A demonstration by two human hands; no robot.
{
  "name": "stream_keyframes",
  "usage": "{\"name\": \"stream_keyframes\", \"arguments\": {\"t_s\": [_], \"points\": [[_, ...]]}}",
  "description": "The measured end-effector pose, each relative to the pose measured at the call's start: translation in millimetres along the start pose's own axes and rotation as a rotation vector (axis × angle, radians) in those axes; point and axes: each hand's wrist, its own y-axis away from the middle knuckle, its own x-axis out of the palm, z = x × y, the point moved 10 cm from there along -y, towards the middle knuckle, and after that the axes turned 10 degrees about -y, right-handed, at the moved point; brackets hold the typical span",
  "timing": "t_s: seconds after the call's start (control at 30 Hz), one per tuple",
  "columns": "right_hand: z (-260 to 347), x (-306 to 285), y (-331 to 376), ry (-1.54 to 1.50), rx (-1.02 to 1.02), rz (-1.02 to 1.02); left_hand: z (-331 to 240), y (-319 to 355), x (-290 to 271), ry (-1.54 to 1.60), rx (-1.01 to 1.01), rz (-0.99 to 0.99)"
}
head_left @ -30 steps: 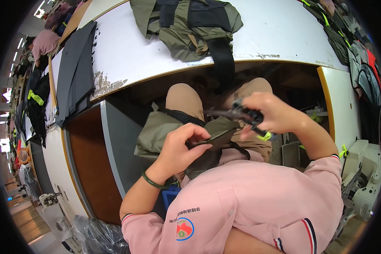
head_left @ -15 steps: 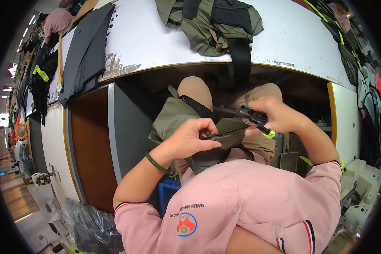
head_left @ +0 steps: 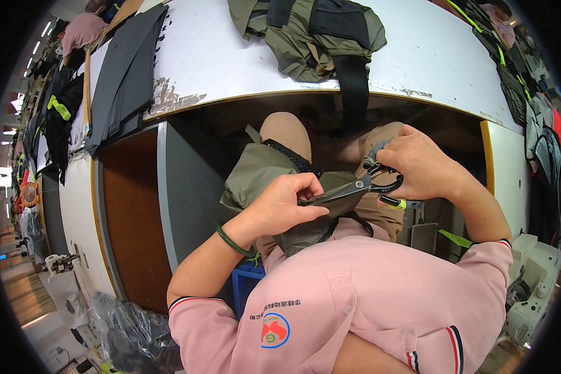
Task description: Trimming loose threads and edges of a green fabric vest using scissors.
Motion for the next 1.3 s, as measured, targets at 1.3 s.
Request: {"name": "stream_keyframes", "arguments": {"t_s": [1.3], "points": [[15.8,18.6,3.3,-0.572,-0.207,-0.189,-63.6,79.0,-6.6,-0.788,0.853,-0.734]]}}
